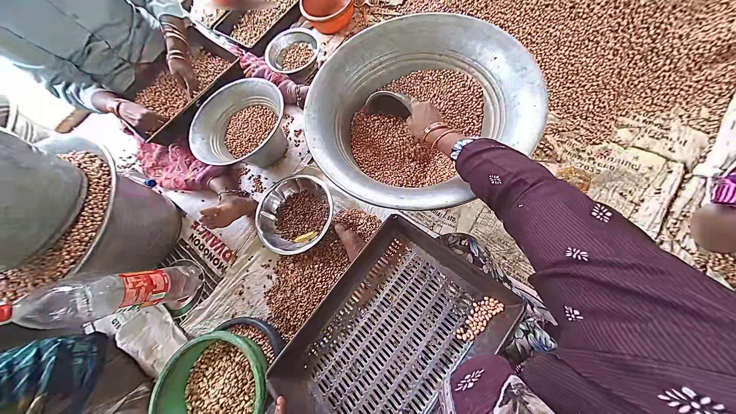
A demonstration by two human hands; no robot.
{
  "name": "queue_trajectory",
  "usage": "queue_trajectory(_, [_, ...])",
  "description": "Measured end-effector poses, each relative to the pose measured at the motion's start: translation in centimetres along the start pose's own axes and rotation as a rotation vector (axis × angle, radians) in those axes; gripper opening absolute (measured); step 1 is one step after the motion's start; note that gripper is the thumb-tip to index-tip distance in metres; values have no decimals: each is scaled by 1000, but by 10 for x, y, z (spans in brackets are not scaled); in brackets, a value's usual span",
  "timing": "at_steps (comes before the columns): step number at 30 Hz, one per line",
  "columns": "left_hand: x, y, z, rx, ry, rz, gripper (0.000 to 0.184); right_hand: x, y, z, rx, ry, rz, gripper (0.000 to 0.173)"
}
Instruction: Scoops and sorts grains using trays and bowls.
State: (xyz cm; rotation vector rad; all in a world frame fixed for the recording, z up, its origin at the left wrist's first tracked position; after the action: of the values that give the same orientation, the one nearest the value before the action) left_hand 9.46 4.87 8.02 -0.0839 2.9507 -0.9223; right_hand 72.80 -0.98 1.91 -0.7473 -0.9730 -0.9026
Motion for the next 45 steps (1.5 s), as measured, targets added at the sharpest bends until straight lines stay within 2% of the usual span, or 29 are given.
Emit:
queue_trajectory(1, [4, 5, 4, 33, -3, -57, 26, -4, -9, -2, -40, 43, 55, 41])
queue_trajectory(2, [25, 26, 24, -18, -52, 89, 22, -6, -18, -4, -76, 72, 101, 38])
queue_trajectory(3, [55, 56, 53, -139, -162, 350, 22, -9, -27, -6, -119, 114, 143, 38])
queue_trajectory(4, [74, 78, 70, -195, -157, 441, 24, -14, -36, -8, -174, 171, 176, 39])
queue_trajectory(6, [84, 92, 77, -214, -93, 394, 27, -32, -42, -18, -317, 356, 207, 39])
queue_trajectory(8, [84, 88, 77, -170, -123, 382, 22, -51, -36, -28, -415, 567, 236, 38])
queue_trajectory(10, [74, 74, 73, -151, -105, 348, 22, -52, -32, -29, -455, 718, 247, 38])
queue_trajectory(13, [79, 76, 70, -222, 0, 306, 26, -40, -26, -30, -478, 900, 223, 31])
queue_trajectory(15, [82, 77, 69, -270, 33, 290, 22, -27, -25, -37, -457, 948, 204, 22])
queue_trajectory(20, [59, 50, 57, -244, -7, 304, 24, -8, -32, -53, -458, 918, 88, 30])
queue_trajectory(22, [56, 45, 53, -225, -4, 284, 26, 3, -49, -50, -424, 915, 68, 27])
queue_trajectory(24, [68, 66, 61, -237, -36, 321, 32, 17, -73, -39, -334, 928, 59, 23])
queue_trajectory(29, [63, 87, 63, -284, 44, 412, 31, 44, -183, 4, -4, 1044, 169, 12])
queue_trajectory(34, [57, 93, 62, -299, 40, 459, 32, 37, -298, 30, 417, 608, 218, 17])
queue_trajectory(37, [58, 83, 61, -299, 36, 430, 30, 6, -355, 35, 819, 381, 7, 45])
queue_trajectory(40, [57, 77, 63, -273, 66, 401, 28, -14, -383, 38, 1176, 181, -260, 43])
queue_trajectory(42, [59, 80, 66, -250, 87, 443, 29, -7, -383, 44, 1243, 192, -339, 40])
queue_trajectory(45, [59, 79, 65, -229, 77, 429, 28, 38, -348, 56, 1141, 274, -482, 39])
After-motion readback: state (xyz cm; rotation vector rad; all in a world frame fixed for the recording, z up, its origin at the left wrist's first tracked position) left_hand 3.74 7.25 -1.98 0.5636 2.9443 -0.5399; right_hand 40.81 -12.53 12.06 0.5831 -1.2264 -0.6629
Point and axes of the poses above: each hand's wrist, its own y-axis towards the middle knuckle, its own x-axis out of the back of the hand, z = x × y, the point moved 5 cm from there along y, towards the middle knuckle, and after that the axes turned 2 degrees about -y, right-handed, at the moved point
